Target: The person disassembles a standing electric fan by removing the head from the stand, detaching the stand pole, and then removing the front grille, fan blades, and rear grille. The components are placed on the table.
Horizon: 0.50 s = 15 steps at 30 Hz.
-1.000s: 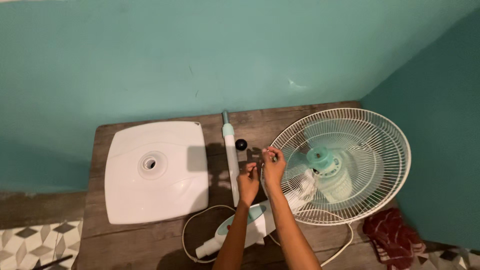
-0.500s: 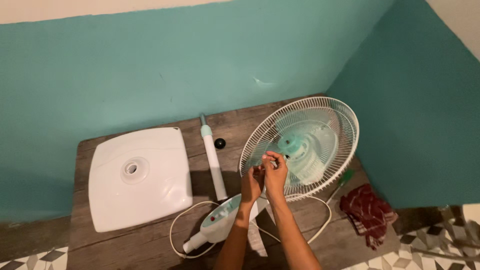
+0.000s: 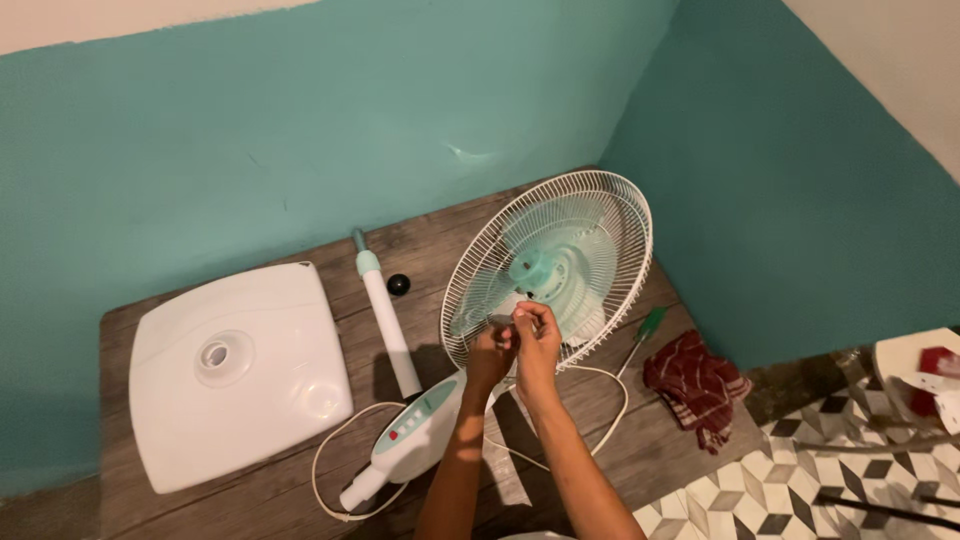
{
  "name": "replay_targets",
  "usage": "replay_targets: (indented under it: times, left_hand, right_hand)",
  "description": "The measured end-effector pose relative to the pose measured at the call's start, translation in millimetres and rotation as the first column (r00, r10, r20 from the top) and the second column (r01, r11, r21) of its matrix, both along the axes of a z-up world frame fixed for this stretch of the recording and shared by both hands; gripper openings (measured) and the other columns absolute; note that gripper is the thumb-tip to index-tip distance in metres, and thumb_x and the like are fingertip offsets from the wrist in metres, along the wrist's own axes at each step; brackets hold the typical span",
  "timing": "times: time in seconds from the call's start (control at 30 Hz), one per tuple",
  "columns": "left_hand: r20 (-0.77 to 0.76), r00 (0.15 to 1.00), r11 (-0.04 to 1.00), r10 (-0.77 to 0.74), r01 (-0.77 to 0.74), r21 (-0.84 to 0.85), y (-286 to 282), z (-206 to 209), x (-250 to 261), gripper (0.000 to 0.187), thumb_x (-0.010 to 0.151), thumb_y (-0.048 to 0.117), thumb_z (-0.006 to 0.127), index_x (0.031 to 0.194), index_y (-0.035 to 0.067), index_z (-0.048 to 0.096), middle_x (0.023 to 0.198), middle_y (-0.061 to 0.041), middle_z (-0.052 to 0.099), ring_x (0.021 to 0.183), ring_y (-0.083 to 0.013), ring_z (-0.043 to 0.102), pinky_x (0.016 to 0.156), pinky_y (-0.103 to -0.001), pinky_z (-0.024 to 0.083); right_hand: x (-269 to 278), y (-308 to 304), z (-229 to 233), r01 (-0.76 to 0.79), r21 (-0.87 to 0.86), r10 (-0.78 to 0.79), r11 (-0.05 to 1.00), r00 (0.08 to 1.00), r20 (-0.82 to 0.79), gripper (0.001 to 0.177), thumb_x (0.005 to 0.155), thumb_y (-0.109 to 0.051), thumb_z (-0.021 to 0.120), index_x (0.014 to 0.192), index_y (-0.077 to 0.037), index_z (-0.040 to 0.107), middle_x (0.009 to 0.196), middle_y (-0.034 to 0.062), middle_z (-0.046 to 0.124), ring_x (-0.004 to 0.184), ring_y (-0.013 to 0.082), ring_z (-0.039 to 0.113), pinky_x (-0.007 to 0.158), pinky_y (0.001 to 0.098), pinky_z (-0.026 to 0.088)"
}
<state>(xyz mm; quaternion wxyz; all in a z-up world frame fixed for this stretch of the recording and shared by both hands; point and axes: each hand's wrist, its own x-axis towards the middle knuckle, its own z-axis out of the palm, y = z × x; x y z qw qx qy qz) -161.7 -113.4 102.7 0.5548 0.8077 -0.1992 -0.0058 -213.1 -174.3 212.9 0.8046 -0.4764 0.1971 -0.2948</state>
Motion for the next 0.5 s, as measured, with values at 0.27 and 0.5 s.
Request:
replay_targets:
  times: [0.27, 0.5]
  left_hand:
    - [-0.086, 0.986, 0.986, -0.144, 0.151, 0.077, -2, 55, -22, 0.03, 0.091, 0.034, 0.072, 0.107, 0.009, 0.069, 0.089, -0.011, 0.075, 0.079, -0.0341, 0.073, 0.071, -0.046, 0.057]
    - [-0.092, 0.966, 0.957, -0.242, 0.253, 0.143, -2, 67, -26, 0.052, 0.089, 0.042, 0.075, 0.122, 0.002, 0.067, 0.102, -0.017, 0.073, 0.09, -0.0314, 0.071, 0.08, -0.042, 0.055]
  right_hand:
    - [-22, -13, 30, 0.08, -0.137, -0.07, 0.987, 0.995, 0.075, 0.019, 0.1, -0.013, 0.067, 0.115, -0.003, 0.06, 0.095, 0.0036, 0.062, 0.07, 0.0083, 0.059, 0.061, 0.0233, 0.048]
    - [-42, -27, 29, 0.162, -0.178, -0.135, 0.971, 0.978, 0.157, 0.023, 0.101, -0.009, 0.068, 0.119, -0.003, 0.057, 0.094, 0.0013, 0.057, 0.077, 0.0062, 0.052, 0.066, 0.0221, 0.045]
